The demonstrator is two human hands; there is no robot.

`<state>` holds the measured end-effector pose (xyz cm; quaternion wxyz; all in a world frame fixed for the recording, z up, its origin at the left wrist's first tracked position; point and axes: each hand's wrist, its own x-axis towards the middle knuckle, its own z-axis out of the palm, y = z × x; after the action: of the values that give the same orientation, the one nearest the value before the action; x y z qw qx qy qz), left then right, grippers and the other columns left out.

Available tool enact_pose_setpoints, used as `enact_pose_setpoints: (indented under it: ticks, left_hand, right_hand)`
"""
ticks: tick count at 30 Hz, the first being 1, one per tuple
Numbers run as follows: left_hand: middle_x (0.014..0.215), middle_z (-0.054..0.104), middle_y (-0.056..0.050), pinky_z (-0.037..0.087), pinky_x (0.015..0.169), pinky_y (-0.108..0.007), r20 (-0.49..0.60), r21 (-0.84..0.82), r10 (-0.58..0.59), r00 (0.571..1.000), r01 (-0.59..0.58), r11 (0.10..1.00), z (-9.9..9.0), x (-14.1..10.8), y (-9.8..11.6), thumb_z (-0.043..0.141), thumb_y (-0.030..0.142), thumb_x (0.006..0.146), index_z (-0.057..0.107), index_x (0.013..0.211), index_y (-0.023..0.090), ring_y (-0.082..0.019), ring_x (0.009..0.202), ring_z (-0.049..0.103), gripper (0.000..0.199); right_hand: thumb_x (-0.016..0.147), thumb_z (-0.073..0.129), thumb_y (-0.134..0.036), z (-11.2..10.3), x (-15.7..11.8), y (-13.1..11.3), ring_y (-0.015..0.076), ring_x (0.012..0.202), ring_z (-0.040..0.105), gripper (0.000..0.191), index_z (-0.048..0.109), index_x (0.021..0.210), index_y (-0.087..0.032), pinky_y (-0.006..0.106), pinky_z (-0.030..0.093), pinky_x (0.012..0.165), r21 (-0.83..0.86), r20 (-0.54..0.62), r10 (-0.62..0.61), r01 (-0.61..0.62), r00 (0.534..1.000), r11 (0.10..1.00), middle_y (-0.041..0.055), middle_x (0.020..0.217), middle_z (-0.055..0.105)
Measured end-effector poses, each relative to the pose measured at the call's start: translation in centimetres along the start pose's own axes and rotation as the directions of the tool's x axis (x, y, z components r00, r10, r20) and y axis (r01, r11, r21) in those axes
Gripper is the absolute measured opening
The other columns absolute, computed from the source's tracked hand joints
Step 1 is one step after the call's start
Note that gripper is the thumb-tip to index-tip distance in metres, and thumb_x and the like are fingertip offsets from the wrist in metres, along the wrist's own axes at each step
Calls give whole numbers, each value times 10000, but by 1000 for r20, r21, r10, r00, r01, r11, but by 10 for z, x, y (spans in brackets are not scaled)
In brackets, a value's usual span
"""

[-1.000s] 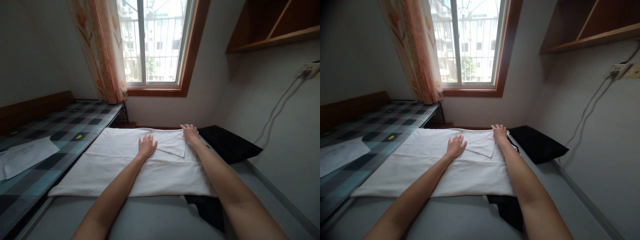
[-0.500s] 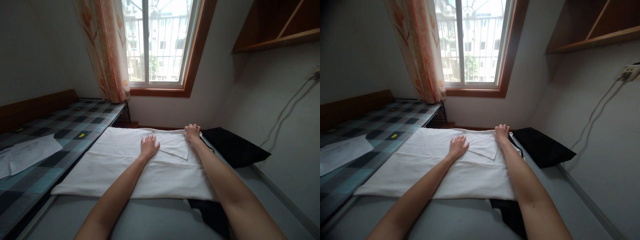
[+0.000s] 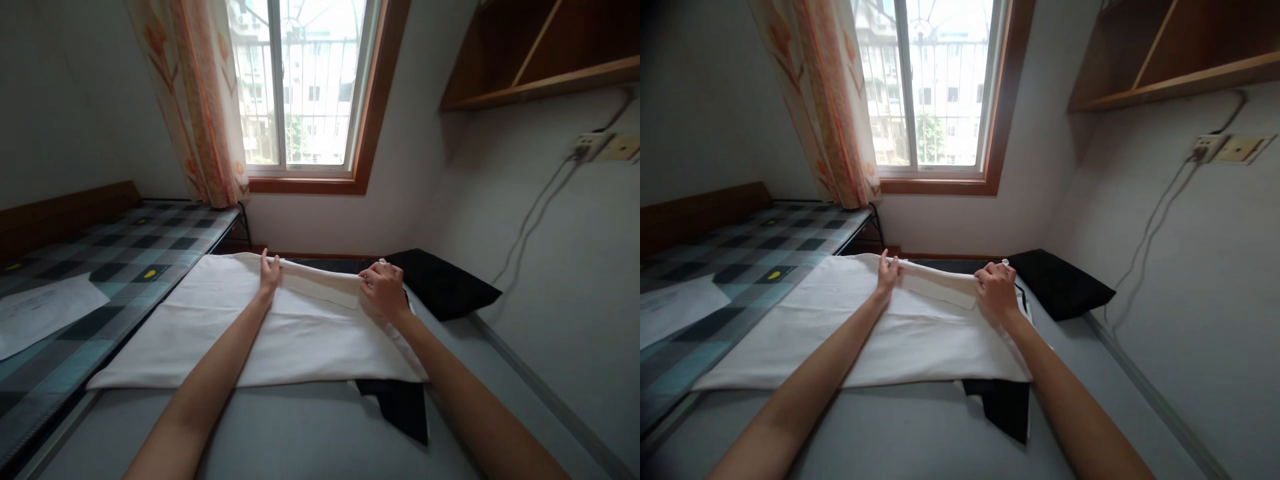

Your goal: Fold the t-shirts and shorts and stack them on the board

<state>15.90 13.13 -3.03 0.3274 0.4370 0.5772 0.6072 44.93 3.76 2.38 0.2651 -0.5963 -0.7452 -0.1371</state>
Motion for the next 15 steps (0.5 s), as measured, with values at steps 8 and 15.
enact_pose_setpoints:
  ticks: [8, 15]
  left_hand:
    - [868, 529, -10, 555, 697, -244, 103, -615, -363, 926, 346, 709, -46, 26, 10, 478, 269, 910, 532, 976, 219, -101, 751, 596, 99]
    - [779, 560, -6, 533, 656, -219, 56, -679, -420, 906, 343, 649, -68, 40, 15, 509, 199, 850, 554, 837, 187, -89, 670, 572, 48]
  right_hand:
    - [831, 514, -180, 10, -28, 6, 230, 984, 521, 211, 709, 905, -207, 357, 273, 914, 55, 35, 19, -21, 999, 998, 67, 935, 652]
    - [849, 508, -193, 7, -31, 26, 208, 911, 563, 207, 711, 887, -193, 333, 349, 887, 190, -23, -75, 78, 997, 979, 66, 902, 650]
